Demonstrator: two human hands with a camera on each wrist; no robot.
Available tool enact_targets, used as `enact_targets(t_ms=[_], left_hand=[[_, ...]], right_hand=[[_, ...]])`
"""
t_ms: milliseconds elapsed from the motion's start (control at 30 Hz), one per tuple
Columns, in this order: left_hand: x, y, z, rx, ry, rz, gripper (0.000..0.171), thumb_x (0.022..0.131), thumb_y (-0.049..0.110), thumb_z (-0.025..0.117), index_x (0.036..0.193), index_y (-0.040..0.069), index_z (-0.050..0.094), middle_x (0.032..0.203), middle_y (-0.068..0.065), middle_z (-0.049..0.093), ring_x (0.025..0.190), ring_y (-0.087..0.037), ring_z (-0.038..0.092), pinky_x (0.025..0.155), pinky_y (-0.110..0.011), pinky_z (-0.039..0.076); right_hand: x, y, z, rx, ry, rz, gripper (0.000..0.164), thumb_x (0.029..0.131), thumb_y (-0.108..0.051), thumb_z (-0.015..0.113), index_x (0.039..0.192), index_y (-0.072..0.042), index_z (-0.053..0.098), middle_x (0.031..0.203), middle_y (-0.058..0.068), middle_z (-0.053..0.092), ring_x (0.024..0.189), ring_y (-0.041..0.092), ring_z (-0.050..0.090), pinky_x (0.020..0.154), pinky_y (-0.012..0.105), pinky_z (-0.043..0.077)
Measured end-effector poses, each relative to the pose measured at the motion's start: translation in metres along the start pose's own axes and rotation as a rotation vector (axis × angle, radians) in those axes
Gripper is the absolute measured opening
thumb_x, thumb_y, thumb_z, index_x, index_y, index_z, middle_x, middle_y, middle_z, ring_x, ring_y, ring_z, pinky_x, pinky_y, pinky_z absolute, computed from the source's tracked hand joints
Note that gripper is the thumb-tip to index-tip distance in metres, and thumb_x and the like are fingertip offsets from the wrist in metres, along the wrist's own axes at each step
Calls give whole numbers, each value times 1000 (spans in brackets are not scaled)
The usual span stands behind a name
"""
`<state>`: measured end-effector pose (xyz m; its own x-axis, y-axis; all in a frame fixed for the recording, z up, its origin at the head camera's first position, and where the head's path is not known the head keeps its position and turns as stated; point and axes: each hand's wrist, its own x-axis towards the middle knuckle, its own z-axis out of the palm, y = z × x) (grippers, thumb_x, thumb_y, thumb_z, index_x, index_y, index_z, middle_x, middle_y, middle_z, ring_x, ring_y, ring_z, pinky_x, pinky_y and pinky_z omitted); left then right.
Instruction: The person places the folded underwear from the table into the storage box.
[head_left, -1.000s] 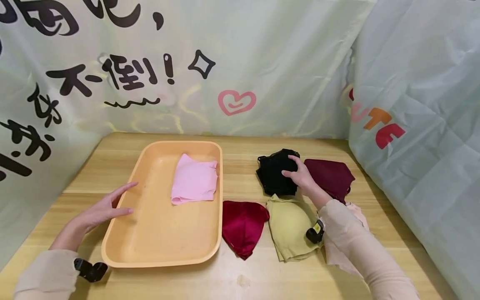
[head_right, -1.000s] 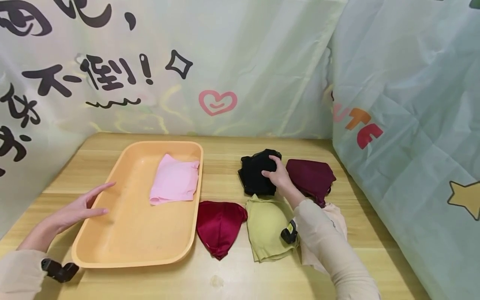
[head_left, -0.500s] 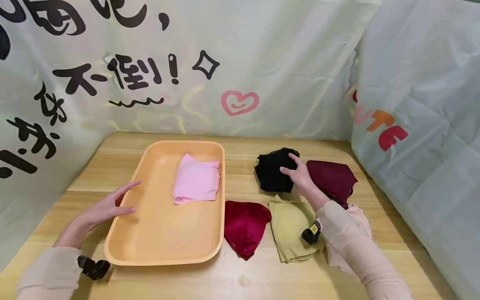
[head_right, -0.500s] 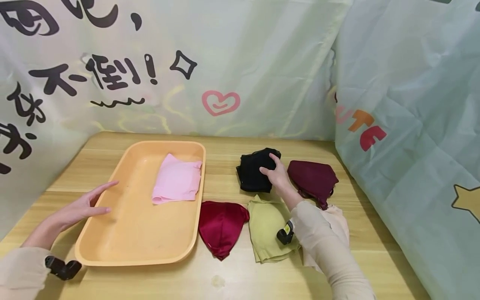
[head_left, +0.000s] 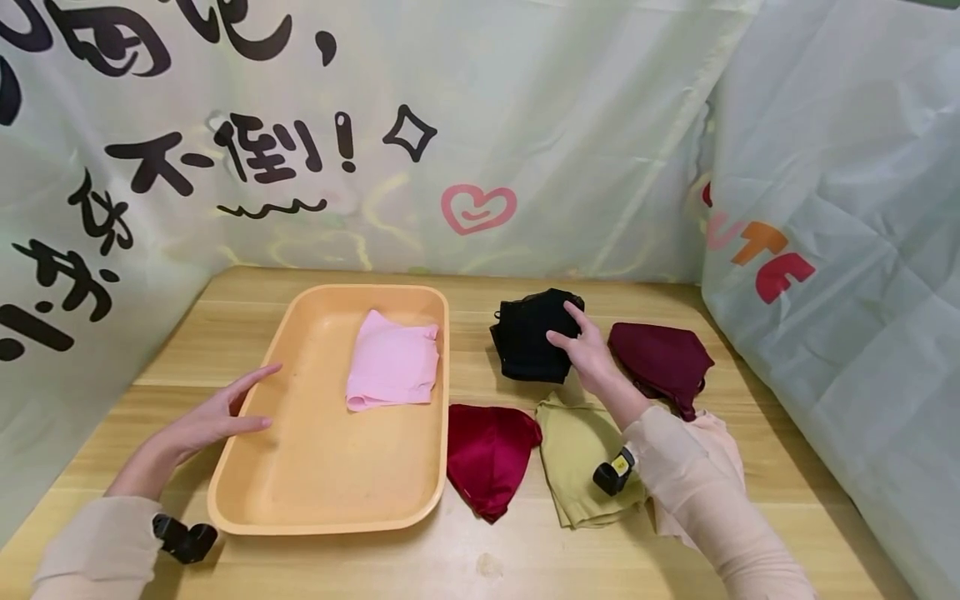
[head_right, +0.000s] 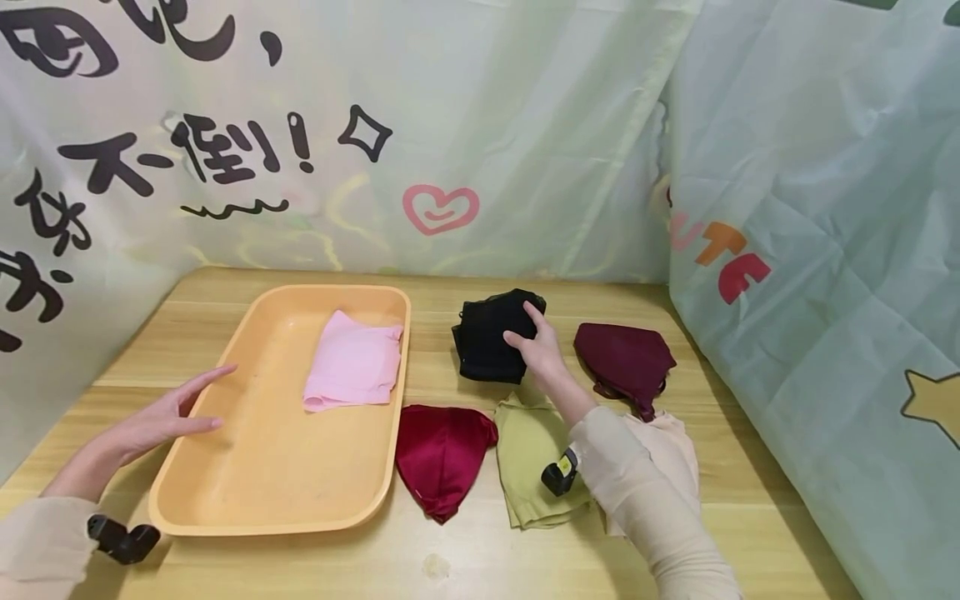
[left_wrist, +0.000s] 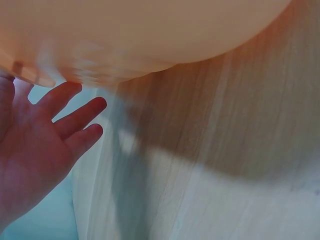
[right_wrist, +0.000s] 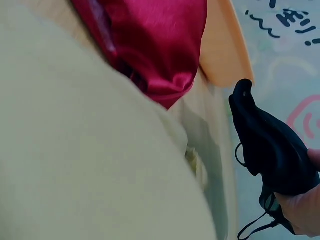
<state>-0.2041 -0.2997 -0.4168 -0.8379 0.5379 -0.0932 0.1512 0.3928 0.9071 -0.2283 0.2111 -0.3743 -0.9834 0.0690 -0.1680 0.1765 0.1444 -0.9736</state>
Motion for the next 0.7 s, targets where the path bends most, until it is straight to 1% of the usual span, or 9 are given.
enact_targets(t_ms=[67, 167, 267, 333, 433, 467, 567, 700], left_hand=[[0, 0, 0, -7, 0, 9, 73, 86, 4, 57, 145, 3, 14, 147, -29, -2, 132, -40, -6, 84, -1, 22], [0, 0, 0, -3, 0, 1, 73, 87, 5, 57, 145, 5, 14, 147, -28, -3, 132, -41, -8, 83, 0, 21], [0, -1, -1, 3, -2, 3, 73, 87, 6, 57, 145, 4, 13, 147, -28, -3, 131, -43, -9, 83, 0, 20], [0, -1, -1, 3, -1, 3, 73, 87, 6, 57, 145, 4, 14, 148, -27, -3, 131, -41, -9, 83, 0, 21], [0, -1, -1, -7, -8, 20, 73, 86, 5, 56, 145, 3, 13, 147, -28, -3, 131, -41, -10, 84, 0, 20], [-1, -1, -1, -10, -9, 22, 72, 86, 4, 56, 145, 3, 13, 147, -28, -3, 131, -41, -10, 84, 0, 20], [-1, 0, -1, -16, -13, 19, 73, 87, 4, 56, 145, 3, 13, 147, -28, -4, 131, -42, -11, 84, 0, 20], [-2, 1, -1, -6, -10, -6, 73, 87, 6, 56, 145, 4, 12, 148, -26, -5, 130, -43, -12, 86, -1, 20]], right_hand=[[-1, -3, 3, 22, -7, -5, 68, 92, -3, 49, 148, -18, 13, 152, 6, -12, 137, 28, -5, 109, 44, 13], [-1, -6, 6, 43, -6, -6, 68, 92, -2, 49, 148, -19, 13, 152, 5, -12, 137, 29, -3, 109, 44, 16], [-3, -7, 8, 82, -16, -15, 68, 92, -2, 48, 148, -19, 13, 152, 5, -9, 138, 28, 5, 108, 42, 20], [-4, -7, 10, 151, -37, -23, 69, 91, 0, 48, 148, -18, 12, 153, 6, -5, 137, 29, 13, 107, 42, 23], [-5, -8, 14, 286, -79, -20, 70, 91, 3, 46, 148, -17, 10, 153, 8, 1, 134, 28, 23, 105, 42, 27], [-6, -8, 15, 327, -91, -13, 70, 91, 4, 45, 148, -17, 10, 153, 9, 2, 133, 29, 24, 104, 42, 28], [-8, -10, 18, 384, -107, 3, 71, 91, 5, 45, 148, -18, 10, 153, 9, 4, 133, 28, 25, 104, 42, 28], [-11, -14, 23, 394, -117, 0, 71, 91, 5, 45, 148, -19, 10, 153, 9, 5, 134, 28, 25, 104, 41, 28]])
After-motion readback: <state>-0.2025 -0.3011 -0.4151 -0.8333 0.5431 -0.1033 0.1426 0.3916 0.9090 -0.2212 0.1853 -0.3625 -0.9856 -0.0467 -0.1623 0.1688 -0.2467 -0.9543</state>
